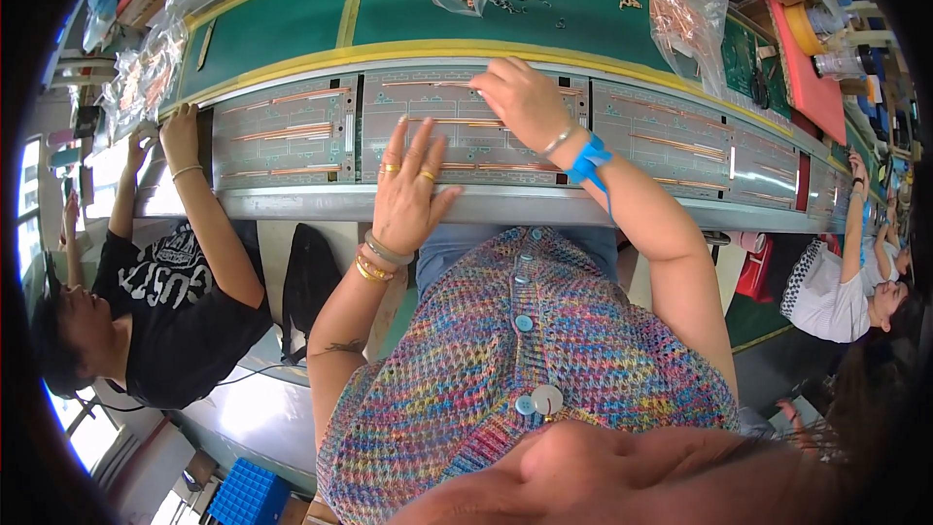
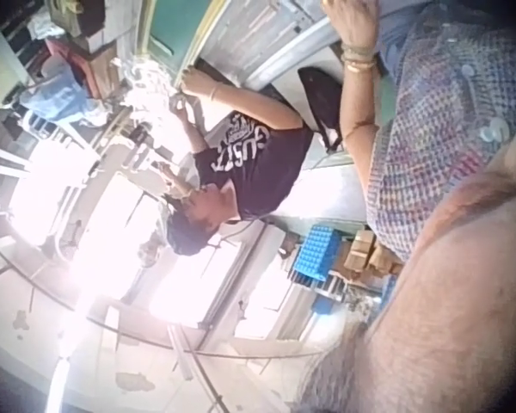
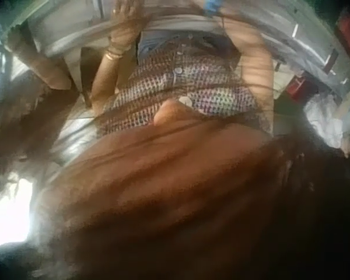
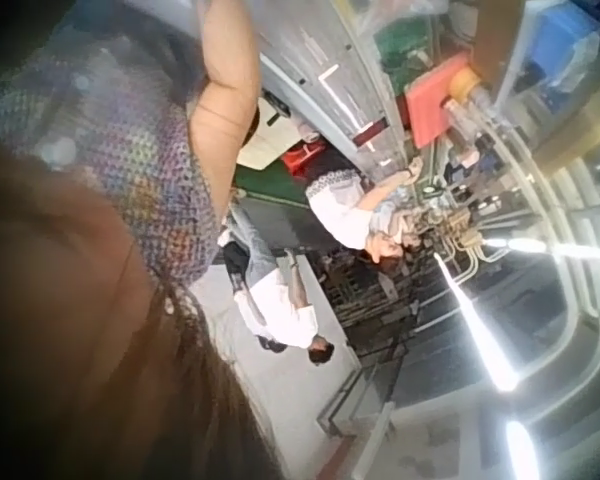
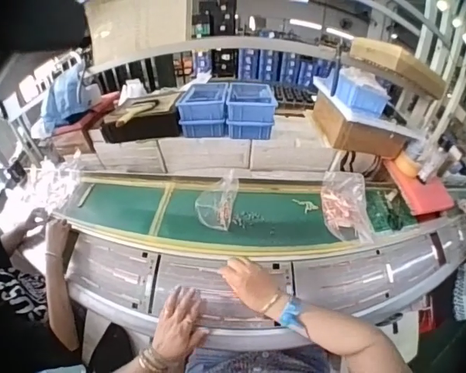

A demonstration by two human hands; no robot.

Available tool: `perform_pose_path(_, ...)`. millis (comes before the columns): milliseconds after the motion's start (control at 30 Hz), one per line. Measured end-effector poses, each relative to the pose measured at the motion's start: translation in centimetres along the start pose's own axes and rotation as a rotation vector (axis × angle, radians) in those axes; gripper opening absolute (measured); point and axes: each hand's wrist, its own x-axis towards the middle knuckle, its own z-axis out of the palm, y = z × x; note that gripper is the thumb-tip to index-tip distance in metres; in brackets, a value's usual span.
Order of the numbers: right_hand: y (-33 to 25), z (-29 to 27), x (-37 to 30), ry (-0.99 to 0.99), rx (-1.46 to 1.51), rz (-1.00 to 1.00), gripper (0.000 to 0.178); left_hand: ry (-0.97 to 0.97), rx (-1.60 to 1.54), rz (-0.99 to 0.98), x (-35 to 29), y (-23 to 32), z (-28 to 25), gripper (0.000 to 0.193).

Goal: The person is assembling small electronic components onto a metal strip on an assembly line.

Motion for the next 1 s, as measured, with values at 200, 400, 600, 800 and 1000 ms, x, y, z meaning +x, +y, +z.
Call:
perform_pose_path(200, 0.4, 1.8, 0.7, -0.109, -0.145, -0.084, 0.017, 0.04, 0.152, -0.106, 1.8, -1.7, -0.2, 0.066)
perform_pose_path(400, -0.1, -0.6, 0.0, -0.003, -0.103, -0.124, 0.025, -0.001, 0.149, -0.09, 4.5, -1.8, 0.3, 0.073)
perform_pose_path(600, 0.4, -6.2, -5.2, 0.04, 0.006, 0.123, 0.023, -0.069, 0.246, -0.011, 6.0, -1.5, 1.6, 0.072)
perform_pose_path(800, 2.9, -10.1, -10.6, 0.104, -0.123, 0.4, 0.014, -0.042, 0.235, -0.043, 6.5, -1.1, 1.8, 0.078)
perform_pose_path(1000, 9.1, -14.1, -12.1, 0.357, -0.303, 0.658, 0.007, -0.054, 0.448, -0.082, 5.3, -2.1, 0.8, 0.073)
